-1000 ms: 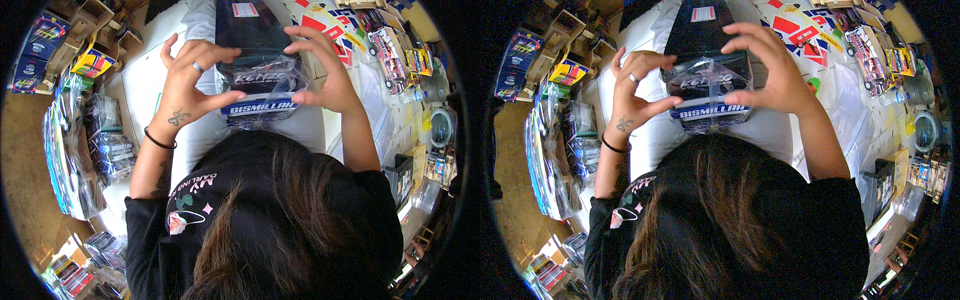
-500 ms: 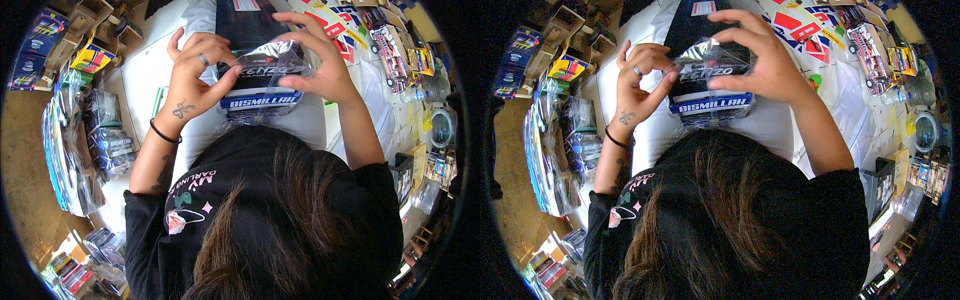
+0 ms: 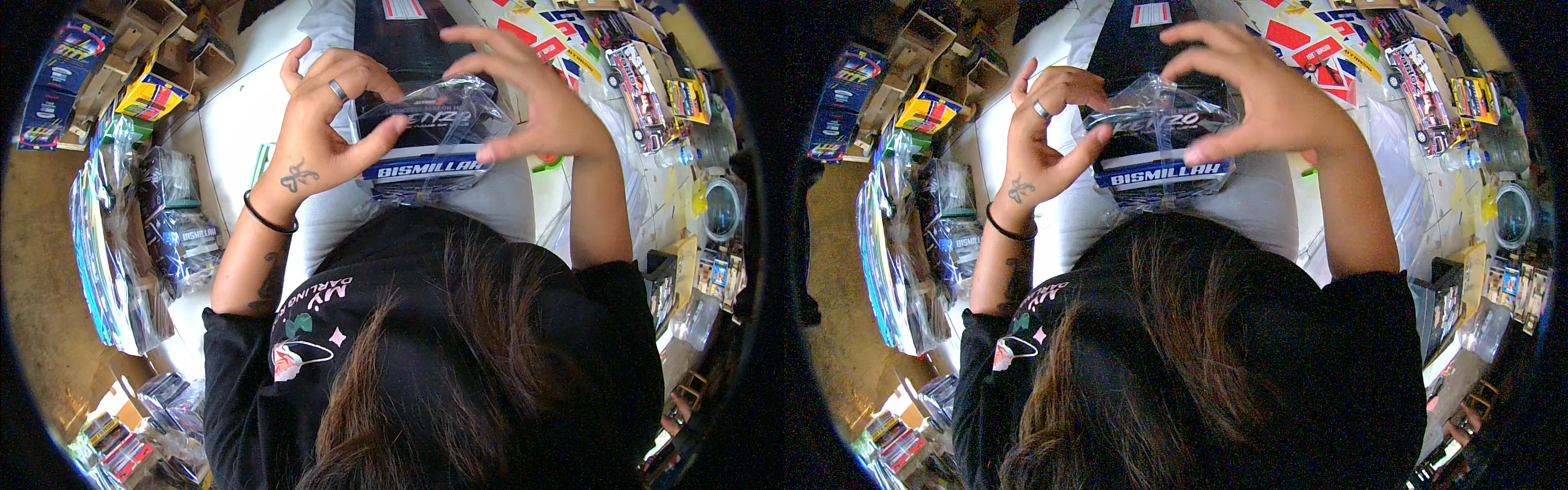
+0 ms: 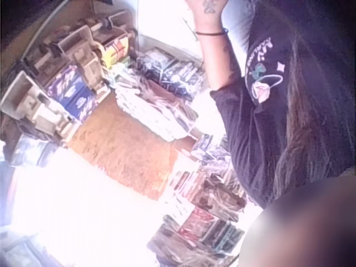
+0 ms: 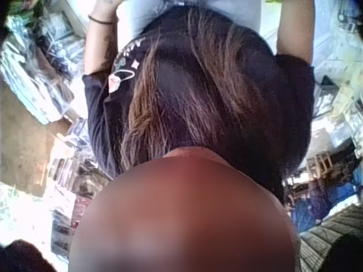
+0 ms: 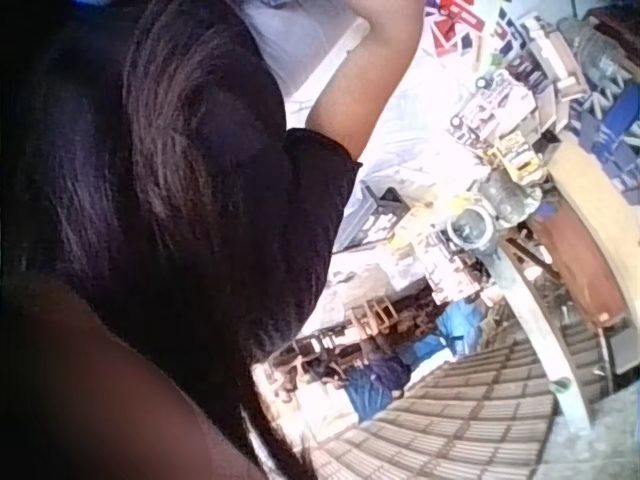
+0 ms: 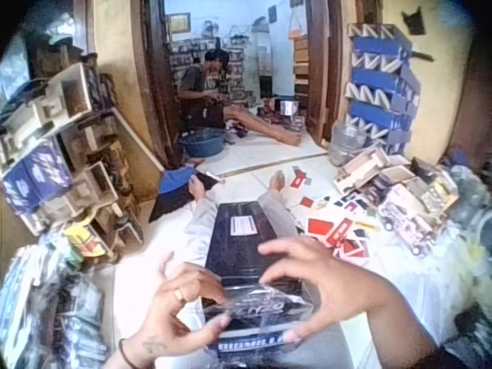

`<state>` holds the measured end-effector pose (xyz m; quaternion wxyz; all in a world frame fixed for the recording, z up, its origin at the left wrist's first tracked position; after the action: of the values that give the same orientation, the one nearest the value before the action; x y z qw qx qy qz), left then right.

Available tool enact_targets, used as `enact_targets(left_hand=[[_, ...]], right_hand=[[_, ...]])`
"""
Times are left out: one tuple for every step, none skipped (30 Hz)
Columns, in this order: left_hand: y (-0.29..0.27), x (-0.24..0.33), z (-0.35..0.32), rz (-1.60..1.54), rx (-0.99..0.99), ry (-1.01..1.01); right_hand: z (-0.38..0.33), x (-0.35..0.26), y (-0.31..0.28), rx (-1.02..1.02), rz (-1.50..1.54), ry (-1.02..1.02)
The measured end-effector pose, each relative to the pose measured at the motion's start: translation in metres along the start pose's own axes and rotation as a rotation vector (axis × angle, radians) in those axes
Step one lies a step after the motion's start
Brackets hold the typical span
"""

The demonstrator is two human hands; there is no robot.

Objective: The person wraps a toy car box in clear plastic film, seals it with tape, and then cuts a red sticker with scissors. The person handles the box, plastic wrap, tape dispenser, and scissors while sitting on the floor.

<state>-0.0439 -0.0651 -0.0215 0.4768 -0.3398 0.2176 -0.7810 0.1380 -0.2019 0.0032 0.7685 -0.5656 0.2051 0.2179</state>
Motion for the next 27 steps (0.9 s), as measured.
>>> enact_targets(left_hand=[[-0.002,-0.001,-0.001,0.046,-0.029,0.027],[-0.003,-0.003,-0.003,0.116,-0.065,0.065],[-0.006,-0.005,-0.006,0.204,-0.112,0.083],[-0.008,-0.009,-0.008,0.226,-0.098,0.125],[-0.009,-0.010,-0.013,0.200,-0.084,0.134],[-0.011,-0.012,-0.016,0.164,-0.022,0.158],[-0.009,-0.016,-0.020,0.128,-0.031,0.080],[-0.007,-0.018,-0.022,0.085,-0.009,0.038],[-0.005,-0.018,-0.023,0.053,-0.014,0.010],[-0.004,-0.017,-0.023,0.045,0.008,-0.006],[-0.002,-0.014,-0.021,0.047,0.004,-0.006],[0.000,-0.011,-0.017,0.047,0.015,-0.013],[0.001,-0.008,-0.012,0.037,0.041,-0.010],[0.003,-0.004,-0.006,0.040,0.023,-0.009],[0.006,0.000,0.001,0.037,0.027,-0.017],[0.008,0.004,0.008,0.067,0.016,0.013],[0.010,0.005,0.015,0.080,0.011,0.005],[0.010,0.004,0.020,0.033,0.037,-0.038],[0.009,0.003,0.025,0.001,0.054,-0.050],[0.009,0.001,0.027,-0.031,0.067,-0.104],[0.009,0.000,0.029,-0.060,0.042,-0.127],[0.009,0.002,0.030,-0.056,0.048,-0.068],[0.010,0.003,0.030,-0.052,0.041,-0.073],[0.012,0.005,0.031,-0.043,0.003,-0.068],[0.013,0.004,0.032,-0.098,0.041,-0.099],[0.014,0.003,0.034,-0.148,0.048,-0.118],[0.016,0.002,0.036,-0.195,0.071,-0.141]], right_hand=[[-0.006,0.006,0.005,-0.039,0.006,0.006],[-0.012,0.012,0.011,-0.101,-0.030,-0.006],[-0.017,0.019,0.016,-0.067,-0.131,-0.025],[-0.021,0.026,0.017,0.028,-0.056,-0.005],[-0.025,0.032,0.018,0.075,-0.044,-0.002],[-0.028,0.037,0.018,0.158,0.013,0.027],[-0.031,0.040,0.019,0.167,0.120,0.048],[-0.031,0.041,0.021,0.130,0.127,0.073],[-0.032,0.041,0.021,0.131,0.183,0.105],[-0.031,0.038,0.020,0.136,0.237,0.112],[-0.029,0.033,0.020,0.128,0.261,0.126],[-0.026,0.028,0.019,0.122,0.283,0.116],[-0.021,0.022,0.019,0.104,0.279,0.090],[-0.017,0.018,0.017,0.125,0.288,0.108],[-0.011,0.014,0.016,0.134,0.272,0.108],[-0.006,0.010,0.015,0.139,0.242,0.098],[0.000,0.008,0.012,0.176,0.209,0.073],[0.003,0.006,0.010,0.180,0.271,0.053],[0.007,0.006,0.008,0.192,0.337,0.051],[0.009,0.006,0.007,0.203,0.403,0.051],[0.010,0.004,0.007,0.210,0.367,0.012],[0.011,0.004,0.006,0.226,0.395,-0.001],[0.011,0.004,0.007,0.242,0.423,-0.012],[0.012,0.004,0.007,0.257,0.452,-0.023],[0.012,0.003,0.008,0.267,0.434,-0.004],[0.013,0.003,0.008,0.278,0.415,0.015],[0.014,0.003,0.007,0.290,0.395,0.033]])
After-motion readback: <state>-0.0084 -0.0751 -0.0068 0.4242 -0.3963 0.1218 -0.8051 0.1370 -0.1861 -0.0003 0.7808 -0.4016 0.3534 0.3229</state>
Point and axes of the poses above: each hand's wrist, its own z-axis towards the middle knuckle, its own y-axis out of the palm, x = y × z, the point moved 3 cm from there along z, towards the middle knuckle, and after that the axes turned 13 degrees about y, right-handed, at the moved point
